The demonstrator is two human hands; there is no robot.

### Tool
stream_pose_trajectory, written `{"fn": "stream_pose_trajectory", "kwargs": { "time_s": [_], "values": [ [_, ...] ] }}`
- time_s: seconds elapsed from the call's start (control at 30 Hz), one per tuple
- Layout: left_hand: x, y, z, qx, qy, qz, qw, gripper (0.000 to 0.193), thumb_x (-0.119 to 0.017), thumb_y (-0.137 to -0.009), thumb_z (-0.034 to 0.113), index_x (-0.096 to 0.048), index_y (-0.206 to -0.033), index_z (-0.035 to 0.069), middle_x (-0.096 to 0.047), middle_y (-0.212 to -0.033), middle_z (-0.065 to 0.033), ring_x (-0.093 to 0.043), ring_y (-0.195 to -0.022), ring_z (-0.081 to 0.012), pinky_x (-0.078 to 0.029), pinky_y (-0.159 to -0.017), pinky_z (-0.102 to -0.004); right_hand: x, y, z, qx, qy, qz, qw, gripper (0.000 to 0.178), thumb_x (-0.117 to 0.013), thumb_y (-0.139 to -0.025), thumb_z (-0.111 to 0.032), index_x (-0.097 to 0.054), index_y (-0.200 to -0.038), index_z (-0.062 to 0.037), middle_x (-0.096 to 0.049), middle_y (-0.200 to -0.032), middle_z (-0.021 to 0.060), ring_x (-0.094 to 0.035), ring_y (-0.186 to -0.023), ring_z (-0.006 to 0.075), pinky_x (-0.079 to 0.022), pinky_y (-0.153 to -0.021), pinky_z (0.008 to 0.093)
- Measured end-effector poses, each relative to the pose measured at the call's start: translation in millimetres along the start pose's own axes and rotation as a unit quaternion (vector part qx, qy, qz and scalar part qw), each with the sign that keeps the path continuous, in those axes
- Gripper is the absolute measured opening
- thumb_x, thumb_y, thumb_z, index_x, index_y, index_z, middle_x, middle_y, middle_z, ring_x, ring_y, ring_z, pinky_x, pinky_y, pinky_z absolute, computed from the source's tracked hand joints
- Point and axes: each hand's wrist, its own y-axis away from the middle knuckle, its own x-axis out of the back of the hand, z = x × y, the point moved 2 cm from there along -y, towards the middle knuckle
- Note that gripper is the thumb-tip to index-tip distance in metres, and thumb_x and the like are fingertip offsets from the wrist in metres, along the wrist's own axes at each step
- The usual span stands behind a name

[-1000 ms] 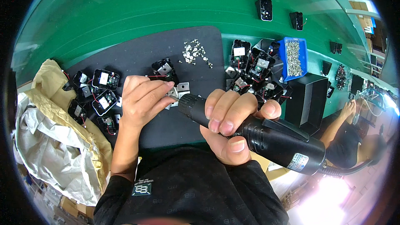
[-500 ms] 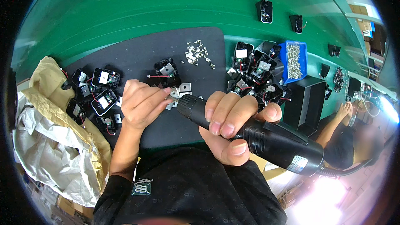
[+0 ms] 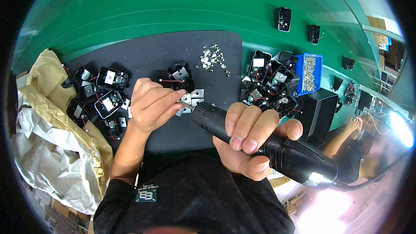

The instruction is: Assembling small electronic components using an electric screwdriver at a factory workbench.

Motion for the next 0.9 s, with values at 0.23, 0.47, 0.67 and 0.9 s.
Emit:
{"fn": "stream_pose_trajectory", "kwargs": {
  "time_s": [0.23, 0.47, 0.67, 0.9],
  "values": [
    [-1, 1, 1, 0.015, -0.002, -0.023, 1.0, 0.034, -0.08, -0.062, 0.019, -0.072, -0.092, 0.006, -0.062, -0.077, 0.0002, -0.055, -0.068, -0.0156, -0.041, -0.063, -0.0302, 1, -1, 1, -0.017, 0.001, -0.016, 1.0, 0.049, -0.069, -0.083, -0.02, -0.047, -0.127, -0.0158, -0.049, -0.078, -0.0048, -0.047, -0.065, 0.0052, -0.039, -0.066, 0.0226],
    [-1, 7, -3, 0.028, 0.029, -0.013, 0.999, 0.032, -0.081, -0.061, 0.017, -0.072, -0.089, 0.005, -0.062, -0.076, -0.0003, -0.056, -0.066, -0.0161, -0.041, -0.06, -0.0298, 0, 1, 5, -0.024, 0.008, -0.03, 0.999, 0.05, -0.069, -0.084, -0.02, -0.046, -0.129, -0.0155, -0.05, -0.08, -0.004, -0.048, -0.066, 0.0059, -0.038, -0.066, 0.0229],
    [-5, 8, -5, 0.024, 0.074, -0.006, 0.997, 0.03, -0.082, -0.062, 0.014, -0.071, -0.088, 0.005, -0.062, -0.074, 0.0001, -0.056, -0.064, -0.0153, -0.041, -0.057, -0.0282, 6, -2, 4, -0.049, -0.008, -0.07, 0.996, 0.051, -0.068, -0.086, -0.021, -0.045, -0.131, -0.0156, -0.05, -0.08, -0.0039, -0.048, -0.067, 0.006, -0.038, -0.067, 0.0233],
    [-6, 12, -8, 0.026, 0.067, -0.012, 0.997, 0.026, -0.081, -0.064, 0.014, -0.071, -0.087, 0.006, -0.061, -0.072, 0.0008, -0.056, -0.064, -0.0146, -0.041, -0.056, -0.0274, 12, -3, 10, -0.083, 0.03, -0.057, 0.994, 0.066, -0.069, -0.085, -0.023, -0.034, -0.141, -0.0172, -0.053, -0.078, -0.0003, -0.051, -0.063, 0.0117, -0.039, -0.061, 0.0286]
  ]
}}
